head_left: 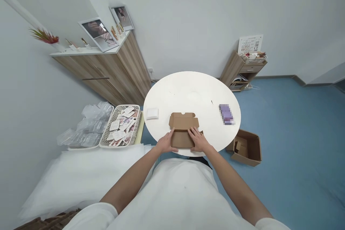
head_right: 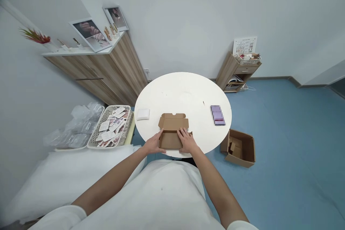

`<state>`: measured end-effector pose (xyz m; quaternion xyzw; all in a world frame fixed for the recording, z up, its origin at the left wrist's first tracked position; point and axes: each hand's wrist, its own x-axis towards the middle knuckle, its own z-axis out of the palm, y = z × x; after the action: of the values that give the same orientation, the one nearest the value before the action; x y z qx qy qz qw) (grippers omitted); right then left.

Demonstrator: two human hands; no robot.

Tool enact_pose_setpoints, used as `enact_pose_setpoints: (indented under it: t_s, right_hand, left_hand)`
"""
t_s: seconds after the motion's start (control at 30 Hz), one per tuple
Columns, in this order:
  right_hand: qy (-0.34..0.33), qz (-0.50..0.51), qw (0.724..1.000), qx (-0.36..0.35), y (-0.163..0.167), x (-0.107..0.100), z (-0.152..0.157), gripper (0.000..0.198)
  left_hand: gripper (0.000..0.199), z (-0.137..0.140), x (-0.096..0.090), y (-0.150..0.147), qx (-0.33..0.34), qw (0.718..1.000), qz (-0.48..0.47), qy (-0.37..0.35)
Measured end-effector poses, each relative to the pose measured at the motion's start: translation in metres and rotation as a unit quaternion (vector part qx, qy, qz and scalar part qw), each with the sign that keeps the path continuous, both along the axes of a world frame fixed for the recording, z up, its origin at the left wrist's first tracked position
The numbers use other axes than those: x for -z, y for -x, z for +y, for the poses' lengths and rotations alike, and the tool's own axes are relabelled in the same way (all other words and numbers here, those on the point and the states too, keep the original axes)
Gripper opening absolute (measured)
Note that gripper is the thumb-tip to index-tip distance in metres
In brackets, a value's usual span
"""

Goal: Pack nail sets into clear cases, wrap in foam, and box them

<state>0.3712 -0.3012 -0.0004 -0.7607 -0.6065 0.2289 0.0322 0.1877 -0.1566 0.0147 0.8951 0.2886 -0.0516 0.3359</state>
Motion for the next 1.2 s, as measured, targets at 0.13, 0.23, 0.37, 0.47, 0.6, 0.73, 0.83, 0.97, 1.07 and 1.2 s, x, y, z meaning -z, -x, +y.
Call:
enact_pose_setpoints:
  t_s: [0.13,0.23,0.37,0.47,0.6,0.73,0.83,0.97,1.07,1.2]
  right_hand:
    - [-0.019,0.004,1.000,-0.001,0.002,-0.003,-0.001,0.109]
    - [-0.063,-0.013,0.997,0.047,0.006,-0.003,-0.012,0.104]
    - [-0.137,0.064,0.942,0.299,0.011,0.012,-0.037,0.087]
    - [-0.154,0.244,0.850,0.441,0.009,0.025,-0.049,0.075]
    - [-0.141,0.395,0.781,0.463,0.001,0.024,-0.045,0.062]
    - [-0.151,0.404,0.786,0.442,-0.001,0.012,-0.035,0.055]
    - [-0.143,0.342,0.826,0.425,0.000,0.008,-0.028,0.053]
    - [-0.081,0.202,0.890,0.402,-0.002,0.010,-0.023,0.035]
    - [-0.043,0.137,0.913,0.383,-0.007,0.015,-0.021,0.025]
    - [-0.032,0.107,0.926,0.361,-0.009,0.021,-0.018,0.022]
  left_hand:
    - [0.117,0.003,-0.002,-0.010,0.002,0.998,0.060,-0.003]
    - [0.115,0.002,0.003,-0.014,-0.006,0.998,0.068,0.002]
    - [0.116,0.000,0.007,-0.011,0.000,0.998,0.064,0.001]
    - [0.116,-0.001,0.007,-0.011,0.004,0.998,0.056,-0.003]
    - [0.115,-0.003,0.006,-0.017,-0.001,0.999,0.040,0.005]
    - [0.115,-0.008,0.008,-0.021,-0.008,0.999,0.035,0.019]
    - [0.115,-0.013,0.010,-0.023,-0.020,0.999,0.027,0.035]
    - [0.113,-0.018,0.011,-0.022,-0.044,0.997,0.016,0.063]
    - [0.112,-0.022,0.012,-0.021,-0.048,0.996,0.013,0.079]
    - [0.111,-0.027,0.014,-0.020,-0.057,0.994,0.009,0.091]
